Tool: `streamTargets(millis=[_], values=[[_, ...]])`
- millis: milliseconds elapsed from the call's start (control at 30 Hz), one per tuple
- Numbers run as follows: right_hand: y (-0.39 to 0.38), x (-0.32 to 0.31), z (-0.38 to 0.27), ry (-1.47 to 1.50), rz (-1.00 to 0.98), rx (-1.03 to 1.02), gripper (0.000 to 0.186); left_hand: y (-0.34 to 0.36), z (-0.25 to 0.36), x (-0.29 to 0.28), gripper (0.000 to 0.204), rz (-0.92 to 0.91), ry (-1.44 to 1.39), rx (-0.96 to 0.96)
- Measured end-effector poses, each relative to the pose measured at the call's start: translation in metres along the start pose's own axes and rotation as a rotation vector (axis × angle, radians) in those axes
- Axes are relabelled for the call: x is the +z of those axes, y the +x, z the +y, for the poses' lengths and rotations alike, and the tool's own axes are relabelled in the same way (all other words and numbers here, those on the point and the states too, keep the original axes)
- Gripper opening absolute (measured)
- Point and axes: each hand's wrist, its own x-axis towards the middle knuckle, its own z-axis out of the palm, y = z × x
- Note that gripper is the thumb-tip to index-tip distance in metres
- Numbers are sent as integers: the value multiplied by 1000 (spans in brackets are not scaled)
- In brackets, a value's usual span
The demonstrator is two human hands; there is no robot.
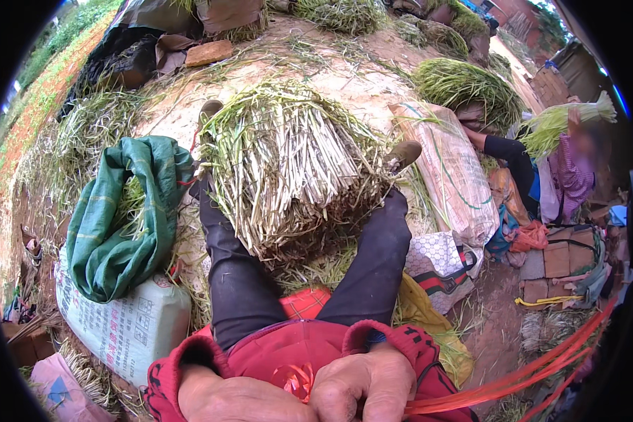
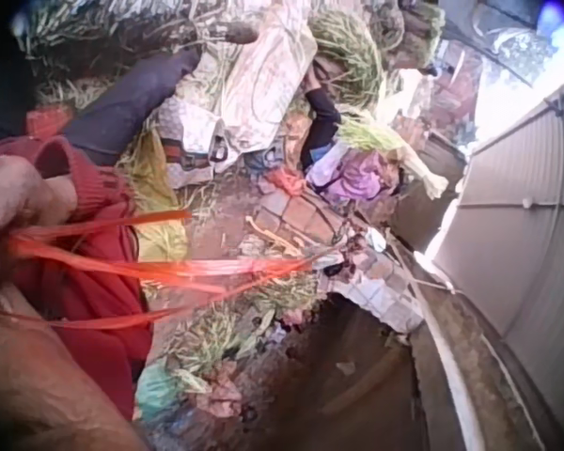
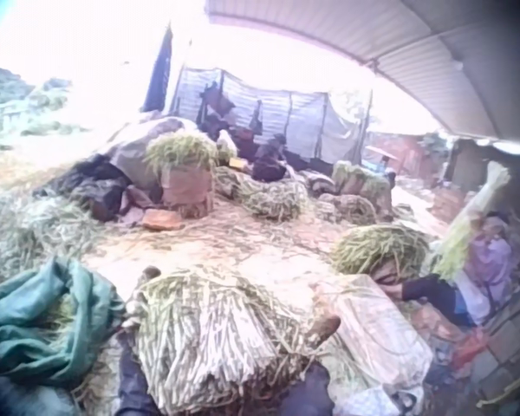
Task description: The person sits on the ground and bundles harvested green plants using red plastic ties. They gather plant stems, wrap ties around them, and secure the bundles. The person also handles a white plastic container and a green cloth nearby.
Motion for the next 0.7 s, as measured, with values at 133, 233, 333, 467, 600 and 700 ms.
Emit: streamTargets(millis=[133,233,333,467,600,700], values=[[0,9,7,87,31,108,13,-6,-6,19,18,223,91,209],[-1,18,-4,94,88,250,13,-4,33,-13,19,-161,41,-152],[1,26,12,139,46,151,12,-7,39,2,19,40,103,-15],[-2,31,8,86,-64,82,13,-9,29,17,19,51,35,155],[-4,19,-10,34,-145,-1,15,-5,25,22,20,-217,-15,28],[-23,33,-31,-14,177,-75,11,-1,8,45,20,-246,100,68]])
